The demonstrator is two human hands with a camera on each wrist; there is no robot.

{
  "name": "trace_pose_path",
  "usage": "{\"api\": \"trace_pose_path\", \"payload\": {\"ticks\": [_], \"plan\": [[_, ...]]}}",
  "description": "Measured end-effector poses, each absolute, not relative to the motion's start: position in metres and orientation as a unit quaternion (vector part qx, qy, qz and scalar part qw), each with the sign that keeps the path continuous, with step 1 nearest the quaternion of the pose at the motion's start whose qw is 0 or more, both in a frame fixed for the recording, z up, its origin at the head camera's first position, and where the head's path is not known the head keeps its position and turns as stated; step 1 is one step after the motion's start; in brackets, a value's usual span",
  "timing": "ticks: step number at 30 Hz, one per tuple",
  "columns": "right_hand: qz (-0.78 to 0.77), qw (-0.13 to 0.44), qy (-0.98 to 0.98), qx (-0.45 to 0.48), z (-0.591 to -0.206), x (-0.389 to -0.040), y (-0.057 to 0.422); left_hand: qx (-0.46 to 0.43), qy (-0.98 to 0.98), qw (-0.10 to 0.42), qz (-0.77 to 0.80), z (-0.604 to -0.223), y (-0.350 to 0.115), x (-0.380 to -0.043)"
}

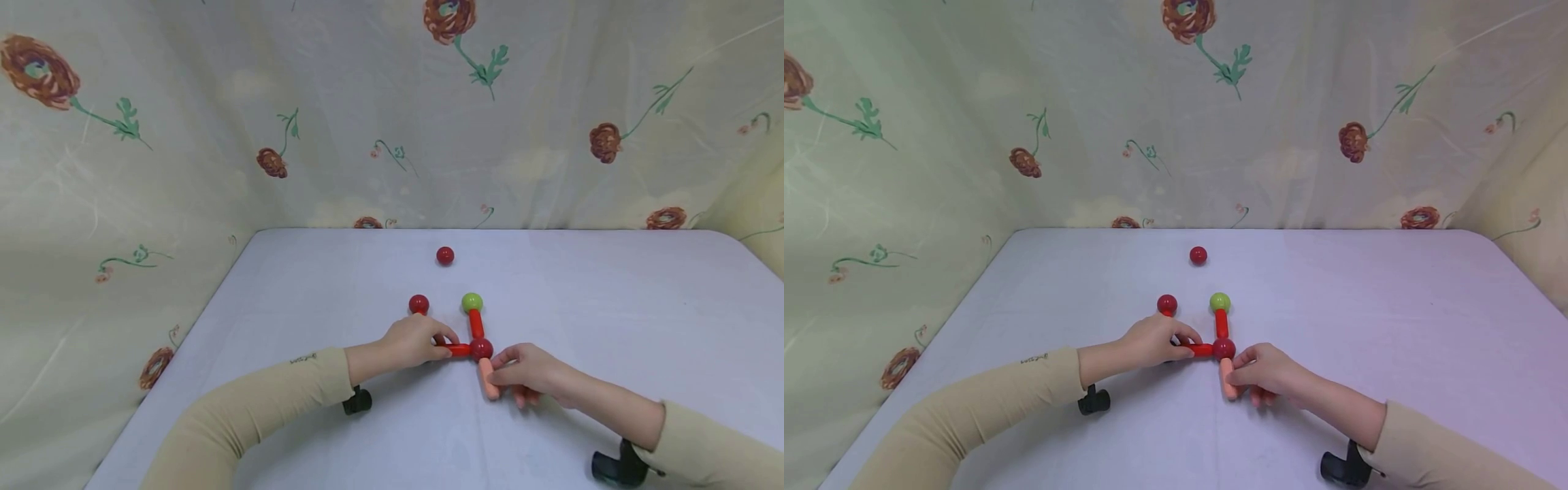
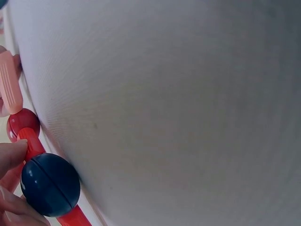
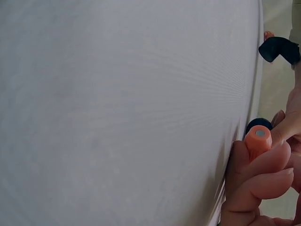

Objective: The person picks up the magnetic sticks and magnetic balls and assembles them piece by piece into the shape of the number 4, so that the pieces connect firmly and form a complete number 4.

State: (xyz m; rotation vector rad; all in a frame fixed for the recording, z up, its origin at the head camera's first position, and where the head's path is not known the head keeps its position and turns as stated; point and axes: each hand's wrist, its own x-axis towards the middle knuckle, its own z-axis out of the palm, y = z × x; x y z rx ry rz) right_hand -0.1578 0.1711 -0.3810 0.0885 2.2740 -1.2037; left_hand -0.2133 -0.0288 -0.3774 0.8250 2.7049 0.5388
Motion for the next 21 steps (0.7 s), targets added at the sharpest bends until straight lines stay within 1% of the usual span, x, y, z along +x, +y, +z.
{"api": "trace_pose_path", "payload": {"ticks": [21], "plan": [[-0.424, 0.291, 0.857, 0.026, -0.3804, -0.161, 0.1721, 0.285, 0.931, 0.133, 0.187, -0.375, -0.0289, -0.2121]]}}
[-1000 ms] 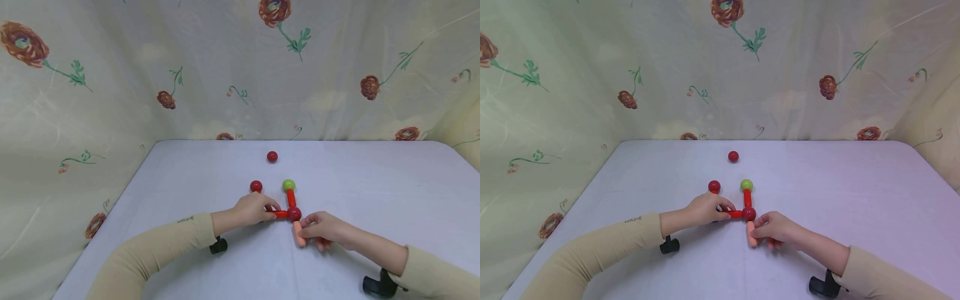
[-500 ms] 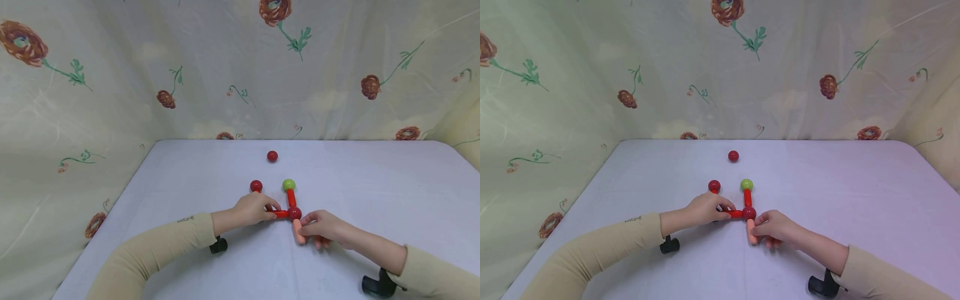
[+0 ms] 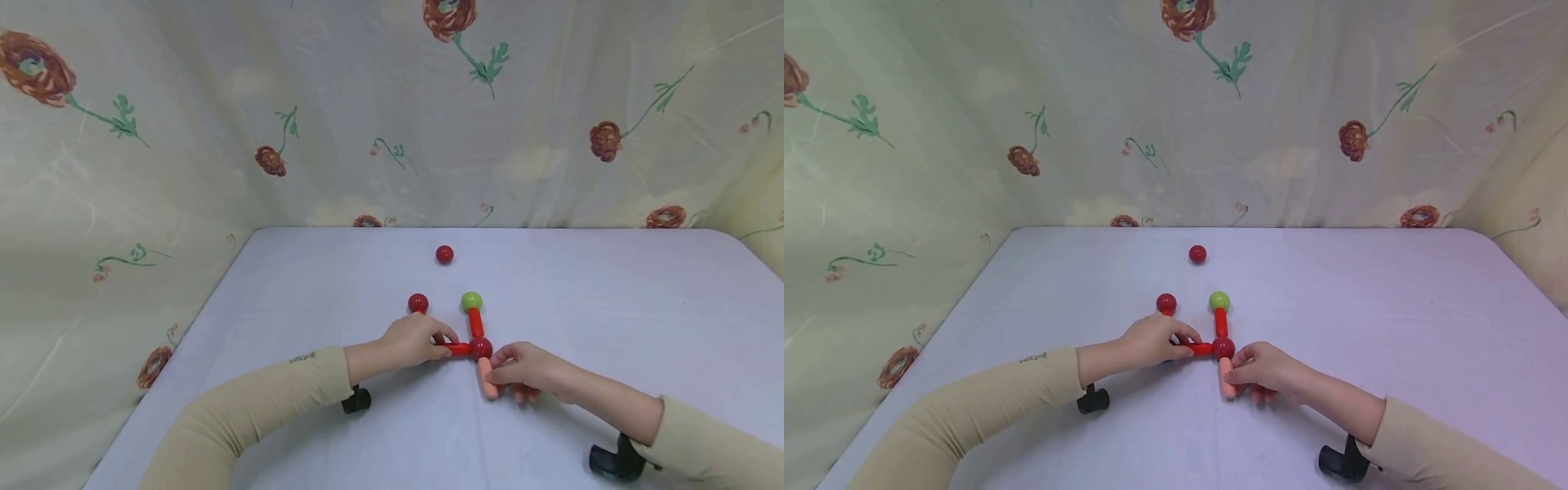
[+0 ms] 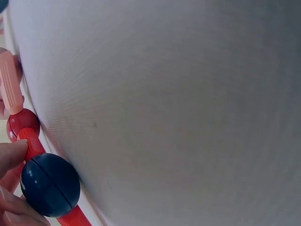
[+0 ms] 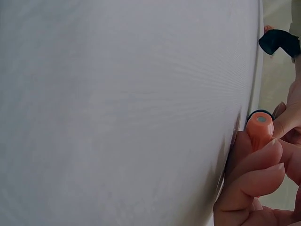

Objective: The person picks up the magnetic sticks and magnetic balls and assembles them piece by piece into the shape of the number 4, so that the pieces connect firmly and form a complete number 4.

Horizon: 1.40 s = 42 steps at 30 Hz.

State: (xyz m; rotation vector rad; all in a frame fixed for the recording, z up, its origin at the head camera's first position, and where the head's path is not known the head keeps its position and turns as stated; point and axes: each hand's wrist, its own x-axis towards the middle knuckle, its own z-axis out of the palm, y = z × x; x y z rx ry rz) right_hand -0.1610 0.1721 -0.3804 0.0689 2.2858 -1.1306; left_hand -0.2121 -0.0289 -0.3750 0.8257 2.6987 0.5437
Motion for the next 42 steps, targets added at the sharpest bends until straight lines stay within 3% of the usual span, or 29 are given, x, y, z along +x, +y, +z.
{"api": "trace_pose_path", "payload": {"ticks": [13, 18, 28, 33, 42], "plan": [[-0.418, 0.299, 0.857, 0.02, -0.381, -0.164, 0.174, 0.292, 0.93, 0.129, 0.183, -0.378, -0.029, -0.214], [-0.378, 0.291, 0.878, -0.023, -0.361, -0.177, 0.185, 0.289, 0.93, 0.133, 0.187, -0.378, -0.029, -0.214], [-0.314, 0.182, 0.924, -0.121, -0.319, -0.234, 0.201, 0.289, 0.93, 0.137, 0.183, -0.379, -0.029, -0.216], [-0.311, 0.133, 0.933, -0.126, -0.319, -0.273, 0.196, 0.288, 0.929, 0.14, 0.183, -0.378, -0.03, -0.217], [-0.316, 0.118, 0.933, -0.12, -0.343, -0.326, 0.182, 0.291, 0.93, 0.144, 0.172, -0.376, -0.03, -0.216]]}}
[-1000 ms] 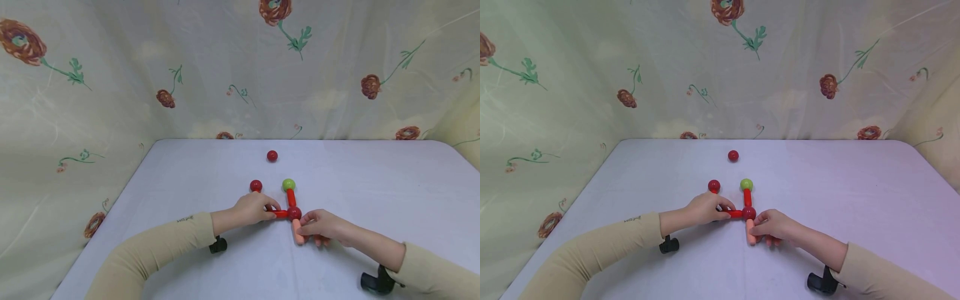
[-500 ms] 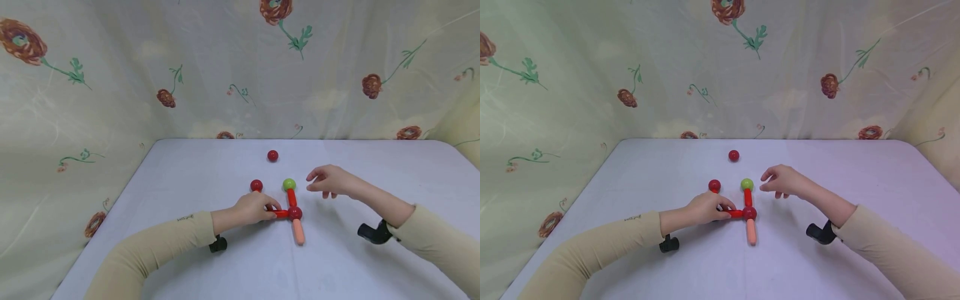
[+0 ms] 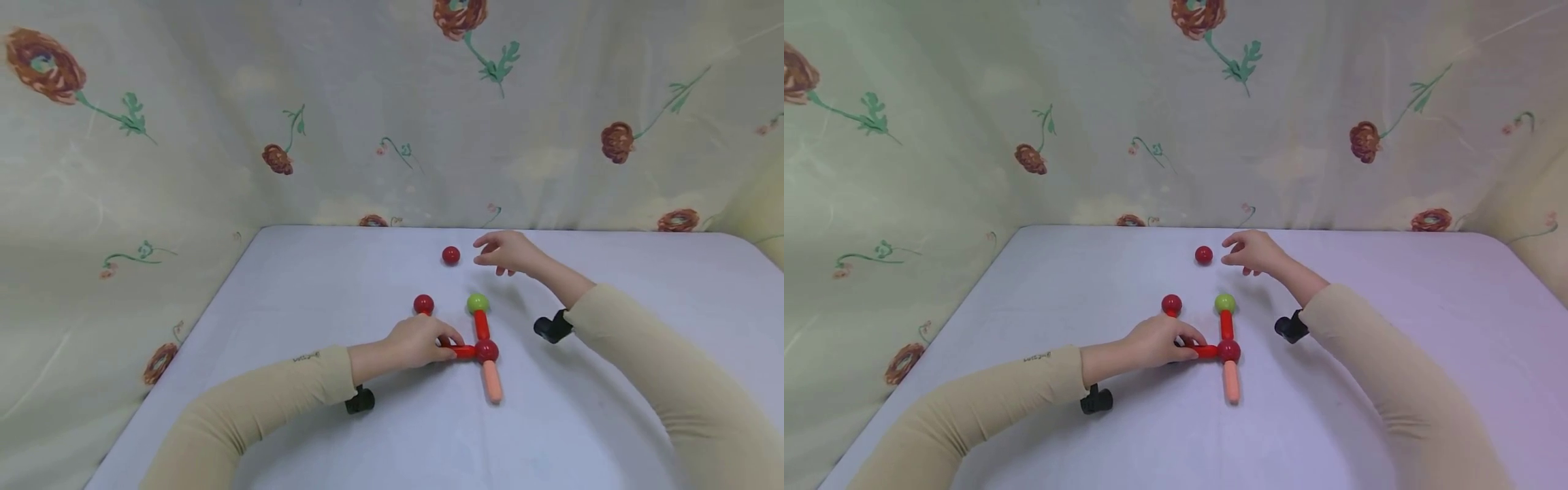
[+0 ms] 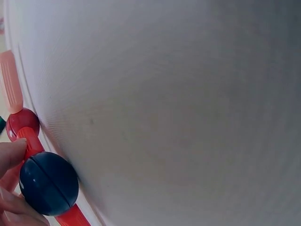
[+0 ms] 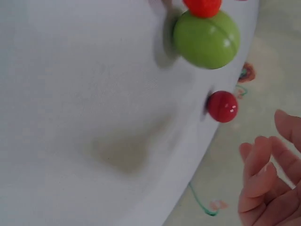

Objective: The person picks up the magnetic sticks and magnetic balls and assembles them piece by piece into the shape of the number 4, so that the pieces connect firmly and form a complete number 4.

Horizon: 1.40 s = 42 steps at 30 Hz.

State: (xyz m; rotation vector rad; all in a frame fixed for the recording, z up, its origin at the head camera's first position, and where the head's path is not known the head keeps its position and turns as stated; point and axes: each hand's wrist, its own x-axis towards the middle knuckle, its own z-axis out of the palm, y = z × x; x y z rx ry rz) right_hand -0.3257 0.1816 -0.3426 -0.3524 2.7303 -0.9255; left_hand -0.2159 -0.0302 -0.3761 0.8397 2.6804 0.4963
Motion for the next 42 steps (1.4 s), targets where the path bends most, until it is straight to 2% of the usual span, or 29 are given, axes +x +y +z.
{"api": "trace_pose_path", "payload": {"ticks": [7, 14, 33, 42], "plan": [[-0.277, 0.087, 0.947, -0.136, -0.36, -0.349, 0.173, 0.295, 0.929, 0.139, 0.173, -0.378, -0.03, -0.216], [-0.221, 0.099, 0.958, -0.152, -0.375, -0.363, 0.158, 0.305, 0.926, 0.138, 0.176, -0.376, -0.031, -0.216], [-0.237, 0.116, 0.95, -0.166, -0.375, -0.367, 0.143, 0.316, 0.922, 0.13, 0.18, -0.377, -0.033, -0.217], [-0.259, 0.093, 0.946, -0.169, -0.376, -0.367, 0.144, 0.313, 0.923, 0.134, 0.181, -0.377, -0.033, -0.217]]}}
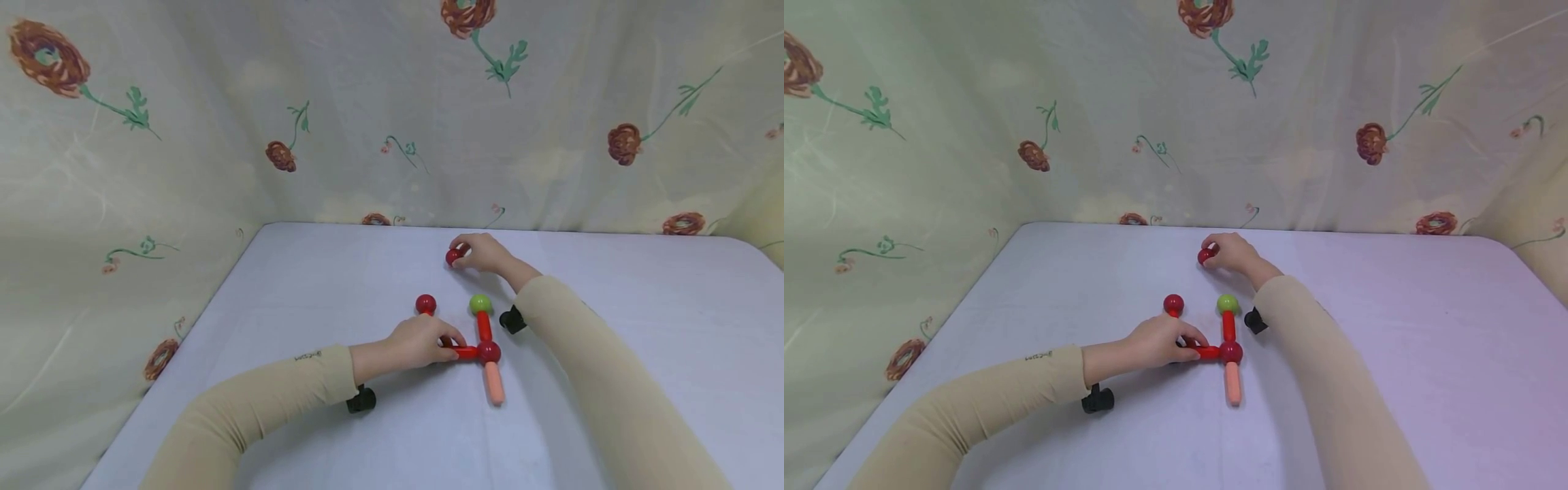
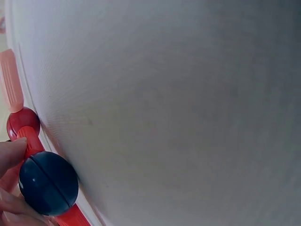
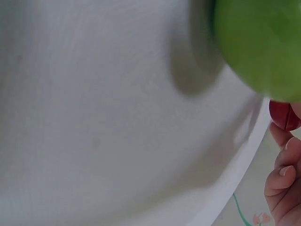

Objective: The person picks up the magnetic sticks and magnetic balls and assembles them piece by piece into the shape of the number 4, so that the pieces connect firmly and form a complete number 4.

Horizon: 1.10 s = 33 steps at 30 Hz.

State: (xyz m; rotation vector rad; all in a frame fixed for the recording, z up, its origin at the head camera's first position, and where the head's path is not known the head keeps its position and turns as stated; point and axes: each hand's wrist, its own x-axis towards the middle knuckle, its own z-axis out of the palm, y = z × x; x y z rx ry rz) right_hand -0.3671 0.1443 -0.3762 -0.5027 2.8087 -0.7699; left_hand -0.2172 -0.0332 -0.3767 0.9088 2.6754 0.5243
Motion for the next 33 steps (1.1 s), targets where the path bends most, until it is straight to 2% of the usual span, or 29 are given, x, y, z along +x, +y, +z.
{"api": "trace_pose_path", "payload": {"ticks": [12, 25, 33], "plan": [[-0.293, 0.054, 0.935, -0.193, -0.357, -0.343, 0.151, 0.31, 0.923, 0.136, 0.182, -0.375, -0.032, -0.216], [-0.322, -0.015, 0.918, -0.231, -0.325, -0.294, 0.168, 0.299, 0.926, 0.139, 0.183, -0.378, -0.031, -0.218], [-0.3, -0.019, 0.92, -0.25, -0.321, -0.259, 0.175, 0.3, 0.925, 0.144, 0.184, -0.379, -0.031, -0.218]]}}
